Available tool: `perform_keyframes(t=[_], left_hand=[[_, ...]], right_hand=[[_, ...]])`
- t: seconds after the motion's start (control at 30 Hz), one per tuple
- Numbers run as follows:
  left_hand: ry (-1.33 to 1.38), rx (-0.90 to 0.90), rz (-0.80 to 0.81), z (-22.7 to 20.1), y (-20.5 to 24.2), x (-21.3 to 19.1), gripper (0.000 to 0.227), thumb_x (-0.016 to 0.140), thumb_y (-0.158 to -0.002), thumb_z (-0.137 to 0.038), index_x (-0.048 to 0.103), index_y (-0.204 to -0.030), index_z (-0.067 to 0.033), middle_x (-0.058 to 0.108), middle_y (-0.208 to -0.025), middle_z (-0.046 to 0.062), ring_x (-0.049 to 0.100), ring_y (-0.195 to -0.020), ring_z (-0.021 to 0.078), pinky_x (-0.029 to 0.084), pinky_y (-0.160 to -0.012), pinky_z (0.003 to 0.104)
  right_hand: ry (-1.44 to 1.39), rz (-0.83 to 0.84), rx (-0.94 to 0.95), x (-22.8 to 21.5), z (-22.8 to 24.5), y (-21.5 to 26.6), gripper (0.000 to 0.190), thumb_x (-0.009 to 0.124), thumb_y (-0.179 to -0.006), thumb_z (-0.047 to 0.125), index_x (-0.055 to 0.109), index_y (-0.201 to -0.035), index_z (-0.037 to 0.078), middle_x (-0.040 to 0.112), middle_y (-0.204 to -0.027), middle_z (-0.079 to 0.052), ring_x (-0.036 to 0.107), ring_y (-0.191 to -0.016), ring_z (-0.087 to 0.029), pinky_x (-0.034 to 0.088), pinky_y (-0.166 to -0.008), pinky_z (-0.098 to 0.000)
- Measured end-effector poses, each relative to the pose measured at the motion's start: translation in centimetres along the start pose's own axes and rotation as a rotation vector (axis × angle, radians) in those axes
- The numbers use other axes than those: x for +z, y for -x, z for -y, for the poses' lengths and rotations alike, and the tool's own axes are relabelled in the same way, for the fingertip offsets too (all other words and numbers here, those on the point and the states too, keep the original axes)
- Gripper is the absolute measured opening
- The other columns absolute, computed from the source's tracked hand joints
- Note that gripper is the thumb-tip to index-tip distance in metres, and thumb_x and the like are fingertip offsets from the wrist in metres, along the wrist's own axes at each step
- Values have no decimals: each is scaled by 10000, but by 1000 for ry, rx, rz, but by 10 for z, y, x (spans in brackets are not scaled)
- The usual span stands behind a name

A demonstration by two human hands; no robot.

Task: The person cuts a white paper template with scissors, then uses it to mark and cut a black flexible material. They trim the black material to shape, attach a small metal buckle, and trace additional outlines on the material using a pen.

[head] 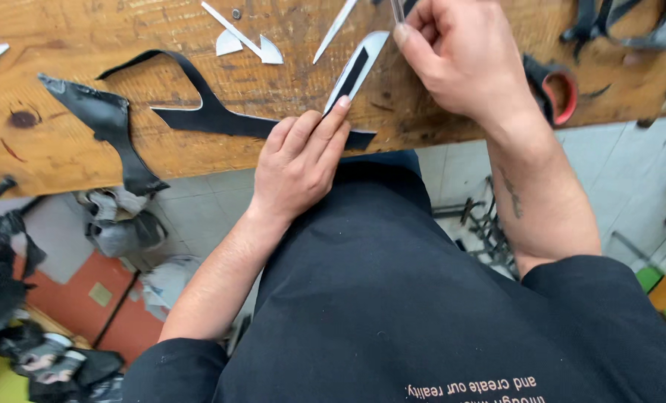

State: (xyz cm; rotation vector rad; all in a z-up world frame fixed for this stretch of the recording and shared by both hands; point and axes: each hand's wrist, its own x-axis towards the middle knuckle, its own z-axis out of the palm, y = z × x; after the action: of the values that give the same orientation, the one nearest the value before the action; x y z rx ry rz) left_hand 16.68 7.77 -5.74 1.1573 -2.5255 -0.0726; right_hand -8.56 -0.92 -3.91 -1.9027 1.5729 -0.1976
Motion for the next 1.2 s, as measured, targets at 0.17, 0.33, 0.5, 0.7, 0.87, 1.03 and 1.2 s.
perform_keyframes(t=[0.17,0.33,0.5,0.7,0.87,1.03,1.2], left_hand=[[135,-64,-61,-8,-3,-5,303,480,-1095,-86,773,-1171,-72,680,-1367,47,666,-1140,241,529,-913,362],[199,-311,-207,-39,21,-17,220,598,-1050,-23,743,-1216,-10,714,-1273,118,673,-1058,309,581,-877,424],[231,-419,-124,-79,15,-8,271,561,-1058,-86,697,-1276,2,687,-1339,166,702,-1173,319,570,-1010,427],[46,-459,-285,-96,-10,31,376,406,-1061,-33,711,-1280,-10,658,-1391,181,652,-1283,306,479,-1133,403],[-9,-515,-250,-97,-13,42,411,338,-1092,-35,674,-1327,-1,605,-1447,190,602,-1343,294,439,-1178,409],[46,-524,-274,-98,-9,40,387,369,-1099,-64,698,-1292,3,635,-1407,198,636,-1305,305,484,-1139,412],[183,-525,-299,-111,-9,23,398,359,-1101,-78,733,-1211,2,668,-1356,209,669,-1264,329,531,-1092,423]], right_hand=[[-795,234,52,-25,-17,13,129,620,-1099,-37,506,-1048,-5,593,-722,-80,637,-595,-125,541,-553,-215],[-918,175,-322,-28,-37,21,248,620,-1024,-75,386,-1037,7,641,-880,-253,677,-646,-233,583,-531,-257],[-766,95,-418,-27,-26,29,199,641,-1040,24,499,-1130,-81,693,-962,-274,712,-693,-245,583,-585,-285],[-186,163,-603,-12,-24,10,355,552,-1112,286,725,-1316,51,769,-1061,-150,726,-802,-369,552,-635,-481],[-64,31,-874,8,-24,1,288,602,-1097,153,739,-1323,40,791,-1276,-143,758,-789,-313,543,-600,-393],[-89,40,-887,14,-22,0,252,631,-1080,111,750,-1276,7,787,-1258,-178,779,-921,-327,571,-639,-411],[-116,34,-889,17,-24,1,256,626,-1081,116,752,-1257,-21,793,-1227,-201,780,-915,-340,572,-642,-411]])
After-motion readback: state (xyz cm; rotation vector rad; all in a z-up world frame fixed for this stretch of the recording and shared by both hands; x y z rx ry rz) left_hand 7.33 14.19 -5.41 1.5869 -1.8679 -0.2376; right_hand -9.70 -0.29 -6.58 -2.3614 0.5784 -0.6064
